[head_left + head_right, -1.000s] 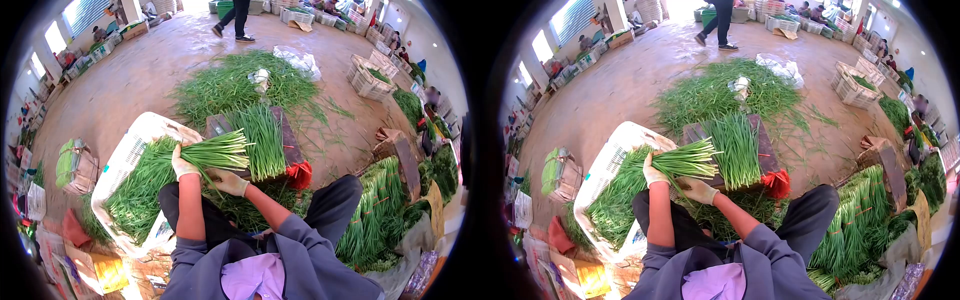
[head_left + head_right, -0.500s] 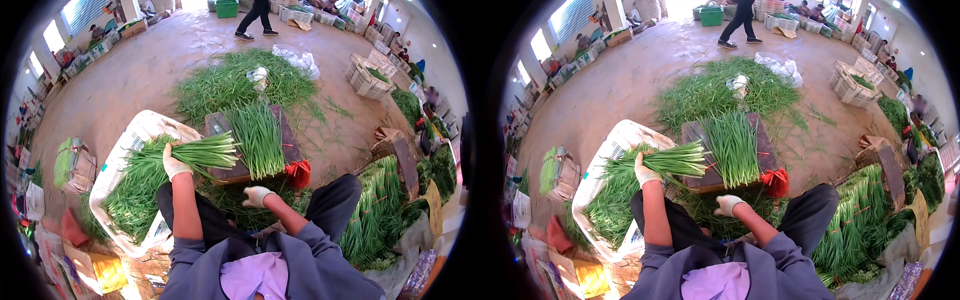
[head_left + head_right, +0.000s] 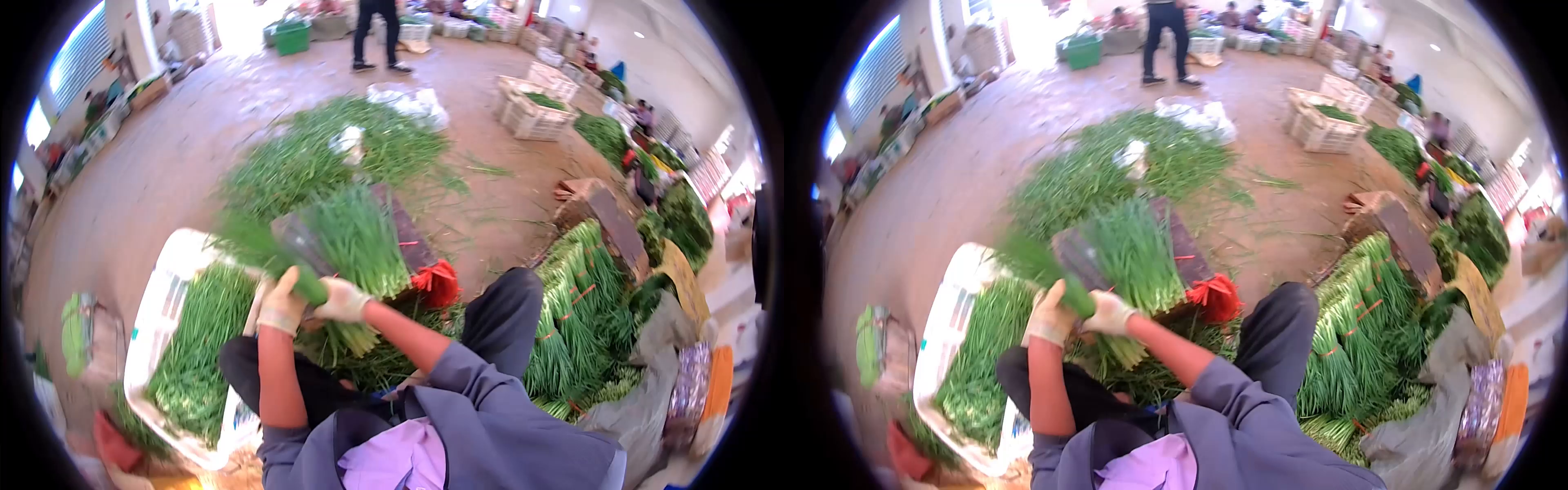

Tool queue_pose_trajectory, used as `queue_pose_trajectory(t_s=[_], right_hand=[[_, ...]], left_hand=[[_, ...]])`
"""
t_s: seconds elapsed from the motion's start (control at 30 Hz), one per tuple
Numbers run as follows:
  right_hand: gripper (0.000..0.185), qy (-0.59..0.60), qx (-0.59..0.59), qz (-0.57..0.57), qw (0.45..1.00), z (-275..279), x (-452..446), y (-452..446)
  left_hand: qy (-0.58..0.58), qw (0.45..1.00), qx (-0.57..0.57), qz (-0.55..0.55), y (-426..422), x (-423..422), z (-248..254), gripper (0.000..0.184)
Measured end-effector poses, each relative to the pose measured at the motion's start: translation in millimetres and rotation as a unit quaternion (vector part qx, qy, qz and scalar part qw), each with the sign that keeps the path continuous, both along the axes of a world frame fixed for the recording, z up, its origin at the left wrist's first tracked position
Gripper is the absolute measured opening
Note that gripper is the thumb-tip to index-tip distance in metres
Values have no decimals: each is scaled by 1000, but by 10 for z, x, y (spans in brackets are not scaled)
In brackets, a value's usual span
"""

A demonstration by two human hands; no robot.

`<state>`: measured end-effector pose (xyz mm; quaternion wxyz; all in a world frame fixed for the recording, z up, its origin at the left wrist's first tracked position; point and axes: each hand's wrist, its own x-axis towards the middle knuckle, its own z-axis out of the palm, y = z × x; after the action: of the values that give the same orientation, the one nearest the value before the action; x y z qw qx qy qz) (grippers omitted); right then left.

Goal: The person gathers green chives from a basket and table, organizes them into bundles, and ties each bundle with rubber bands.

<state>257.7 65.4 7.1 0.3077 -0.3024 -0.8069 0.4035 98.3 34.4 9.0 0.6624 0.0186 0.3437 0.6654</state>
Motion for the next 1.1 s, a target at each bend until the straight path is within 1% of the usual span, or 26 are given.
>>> queue_pose_trajectory(t_s=[0.03,0.07,0.1,0.13,0.17,0.2,0.23,0.3,0.33,0.37,0.4,0.47,0.5,0.53,0.57,0.6,0.63,0.67,0.7,0.77,0.83,0.9,0.97,1.0,1.03,1.1], right_hand=[[47,14,-195,125,973,76,170,96],[46,53,-332,112,935,-6,190,106],[41,40,-272,94,957,26,237,180],[36,88,-398,106,907,56,290,186],[31,135,-509,108,843,116,403,267],[26,191,-545,109,809,85,452,322],[26,190,-546,109,809,132,440,289],[27,226,-567,120,783,186,430,237],[31,228,-566,124,783,160,453,246],[31,226,-571,129,779,138,417,212],[34,211,-585,173,764,74,321,134],[41,190,-582,254,748,25,297,103],[41,187,-595,264,736,-40,238,9],[44,175,-603,270,730,-29,292,31],[48,160,-614,279,721,-22,335,34],[52,144,-625,292,709,-38,356,37],[52,143,-626,291,709,-50,452,30],[54,92,-611,278,735,-63,548,-1],[56,42,-592,267,759,-73,604,-11],[49,26,-625,270,732,-61,743,-28],[51,-103,-584,273,757,-51,863,35],[36,-213,-424,173,863,0,920,121],[27,-169,-400,112,894,65,945,177],[25,-43,-372,41,926,131,935,223],[19,-35,-372,44,927,196,937,232],[16,64,-309,15,949,275,890,225]], left_hand=[[207,968,135,-49,-267,77,275,44],[247,959,129,-48,-301,-24,173,50],[285,946,146,-52,-184,5,132,55],[287,947,137,-49,-294,-69,160,55],[307,945,71,-90,-337,-115,211,55],[326,935,11,-138,-288,-110,251,56],[325,936,10,-138,-282,-122,152,56],[133,938,180,-264,-188,-101,-32,64],[183,926,180,-278,-168,-61,-53,73],[184,928,173,-273,-163,-40,-100,73],[73,936,208,-276,-225,-62,-225,72],[-40,926,248,-281,-153,94,-161,70],[18,959,220,-177,-235,179,-18,64],[73,973,203,-85,-161,260,85,59],[72,974,200,-80,-124,212,32,59],[62,976,201,-58,-100,102,-88,52],[50,976,205,-46,-57,46,-105,46],[-82,979,187,-4,-44,-34,-116,38],[-84,971,208,79,-33,-271,-48,33],[-86,968,221,82,13,-512,-182,31],[-106,960,213,148,-34,-613,-141,28],[-107,953,191,210,-86,-694,-150,22],[-73,950,226,205,-78,-753,-224,22],[-71,951,227,199,-77,-755,-201,22],[-81,949,226,205,-101,-764,-198,21],[-92,947,227,207,-105,-745,-202,21]])
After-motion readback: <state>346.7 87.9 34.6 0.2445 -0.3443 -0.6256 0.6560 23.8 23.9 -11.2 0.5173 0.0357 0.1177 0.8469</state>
